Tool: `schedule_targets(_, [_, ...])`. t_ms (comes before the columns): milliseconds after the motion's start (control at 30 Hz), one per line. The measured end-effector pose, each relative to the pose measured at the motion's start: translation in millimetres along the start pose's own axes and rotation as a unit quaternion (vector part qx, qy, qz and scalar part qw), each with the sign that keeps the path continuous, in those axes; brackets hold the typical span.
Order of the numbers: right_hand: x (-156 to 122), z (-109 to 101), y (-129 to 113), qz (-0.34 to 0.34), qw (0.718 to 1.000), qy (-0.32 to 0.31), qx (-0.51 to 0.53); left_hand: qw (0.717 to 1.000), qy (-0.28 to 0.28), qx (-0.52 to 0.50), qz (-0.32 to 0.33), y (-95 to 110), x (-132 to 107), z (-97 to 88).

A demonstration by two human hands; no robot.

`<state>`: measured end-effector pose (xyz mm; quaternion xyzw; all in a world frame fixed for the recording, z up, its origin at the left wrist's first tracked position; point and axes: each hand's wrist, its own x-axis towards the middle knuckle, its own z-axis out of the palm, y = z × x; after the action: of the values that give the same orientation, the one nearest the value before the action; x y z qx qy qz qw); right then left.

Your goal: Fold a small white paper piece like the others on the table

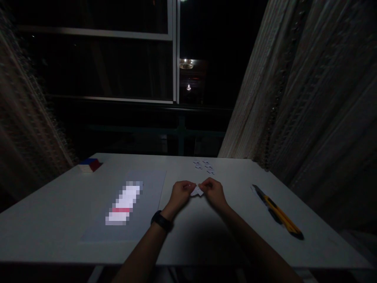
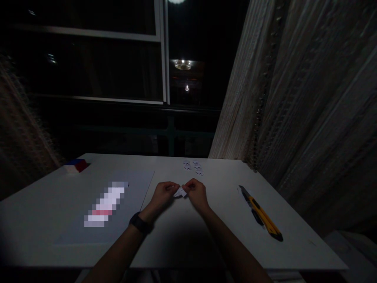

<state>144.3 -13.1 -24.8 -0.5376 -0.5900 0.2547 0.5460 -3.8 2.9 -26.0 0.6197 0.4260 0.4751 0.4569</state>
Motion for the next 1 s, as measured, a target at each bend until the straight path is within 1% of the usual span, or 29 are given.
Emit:
schedule_targets(100, [0, 2, 2, 0.0, 1.0, -0.022, 0.019, 1.0, 0.019, 0.021, -0.001, -4, 2, 0.4])
schedule_targets(200, [0, 3, 4, 0.007, 0.999, -0.025, 0.031, 1.0, 0.022, 0.019, -0.007, -4, 2, 1.7])
schedule_targets(367, [2, 4, 8, 0.005, 0.999, -0.008, 0.031, 0.998, 0.004, -0.032, -0.048, 2, -2, 4.1])
schedule_targets(500, [2, 4, 9, -0.002, 0.999, -0.01, 0.041, 0.996, 0.016, -0.055, -0.069, 7, -5, 5.2])
schedule_targets(767, [1, 5, 3, -0.02, 0.998, 0.006, 0.061, 0.993, 0.039, -0.091, -0.067, 13, -6, 6.4])
schedule_targets(1000, [1, 5, 0, -0.017, 0.997, 0.01, 0.069, 0.994, 0.036, -0.087, -0.06, 12, -6, 6.4])
